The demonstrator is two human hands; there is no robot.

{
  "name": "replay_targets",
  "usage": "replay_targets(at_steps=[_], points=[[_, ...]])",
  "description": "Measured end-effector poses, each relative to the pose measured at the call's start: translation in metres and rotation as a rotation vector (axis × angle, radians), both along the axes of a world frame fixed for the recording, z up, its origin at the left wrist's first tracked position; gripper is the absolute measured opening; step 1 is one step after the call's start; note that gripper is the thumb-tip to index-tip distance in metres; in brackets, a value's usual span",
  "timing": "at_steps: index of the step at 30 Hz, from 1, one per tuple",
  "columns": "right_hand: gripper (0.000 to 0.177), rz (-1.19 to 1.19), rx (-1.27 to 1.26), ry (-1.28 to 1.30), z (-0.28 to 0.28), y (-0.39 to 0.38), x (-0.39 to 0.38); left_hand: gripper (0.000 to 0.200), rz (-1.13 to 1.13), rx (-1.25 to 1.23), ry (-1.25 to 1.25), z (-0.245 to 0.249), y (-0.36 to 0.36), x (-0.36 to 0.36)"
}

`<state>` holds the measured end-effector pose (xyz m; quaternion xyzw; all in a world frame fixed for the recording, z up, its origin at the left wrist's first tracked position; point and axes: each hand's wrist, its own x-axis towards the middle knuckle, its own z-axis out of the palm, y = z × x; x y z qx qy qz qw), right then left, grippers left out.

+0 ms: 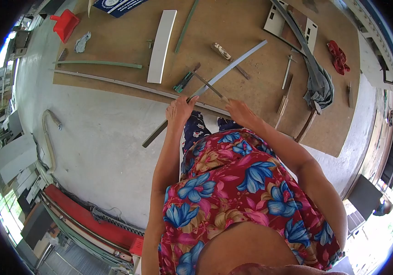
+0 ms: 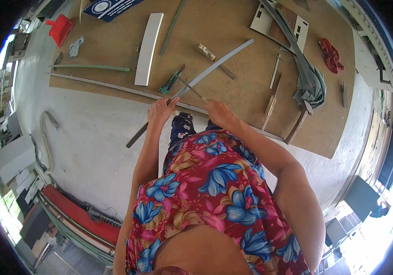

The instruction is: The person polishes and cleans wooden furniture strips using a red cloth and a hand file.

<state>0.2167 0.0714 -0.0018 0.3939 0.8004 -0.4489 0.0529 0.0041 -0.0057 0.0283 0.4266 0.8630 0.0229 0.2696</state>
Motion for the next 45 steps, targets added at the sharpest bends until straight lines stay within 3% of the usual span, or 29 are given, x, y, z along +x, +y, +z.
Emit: replay_targets(at_steps=[2,5,10,14,17,20,21,23,26,29,32,35,38,41,45], points=[[0.031,-0.033,0.029,-0.002,0.032,-0.007,0.017,0.053,0.0,-0.024,-0.015,0.0,0.002,-0.002],[0.03,0.012,0.069,0.103,-0.053,-0.008,0.015,0.054,-0.009,-0.006,-0.007,-0.002,0.001,0.0],[0.03,-0.029,0.016,-0.071,-0.012,0.013,-0.041,0.055,0.008,-0.022,0.006,-0.009,-0.003,-0.004],[0.029,0.068,0.103,0.091,-0.017,0.0,0.013,0.054,0.029,-0.023,-0.006,-0.006,0.005,-0.011],[0.027,-0.03,-0.044,-0.114,0.029,0.003,0.014,0.054,-0.008,-0.018,0.004,-0.001,0.007,-0.01],[0.024,0.066,0.123,0.104,-0.03,0.011,-0.02,0.052,-0.018,0.042,0.032,-0.006,0.001,-0.005],[0.023,0.037,0.106,0.063,-0.031,0.016,-0.031,0.052,-0.02,0.036,0.041,-0.006,0.002,-0.003],[0.023,-0.026,0.062,-0.01,-0.024,0.018,-0.051,0.051,-0.03,0.016,0.069,-0.001,0.003,-0.005],[0.024,-0.024,0.011,0.063,0.016,0.01,-0.007,0.05,-0.041,0.05,0.058,0.0,0.007,-0.009],[0.023,-0.103,-0.045,-0.127,0.032,0.0,0.013,0.049,-0.034,0.05,0.049,0.01,0.013,-0.006],[0.023,0.123,0.082,0.012,-0.027,0.011,-0.012,0.048,-0.062,0.082,0.084,0.007,0.012,-0.003],[0.019,-0.13,0.11,0.056,-0.032,0.02,-0.051,0.047,-0.048,0.076,0.086,0.006,0.011,-0.004],[0.02,0.099,0.173,0.057,-0.033,0.013,-0.025,0.053,-0.086,0.09,0.089,0.004,0.009,-0.012],[0.032,0.083,0.091,-0.013,-0.025,-0.003,0.021,0.052,-0.086,0.012,0.089,0.015,0.013,-0.012],[0.028,-0.092,-0.021,-0.026,-0.01,0.007,-0.008,0.048,-0.125,0.032,0.107,0.012,0.015,-0.009]])
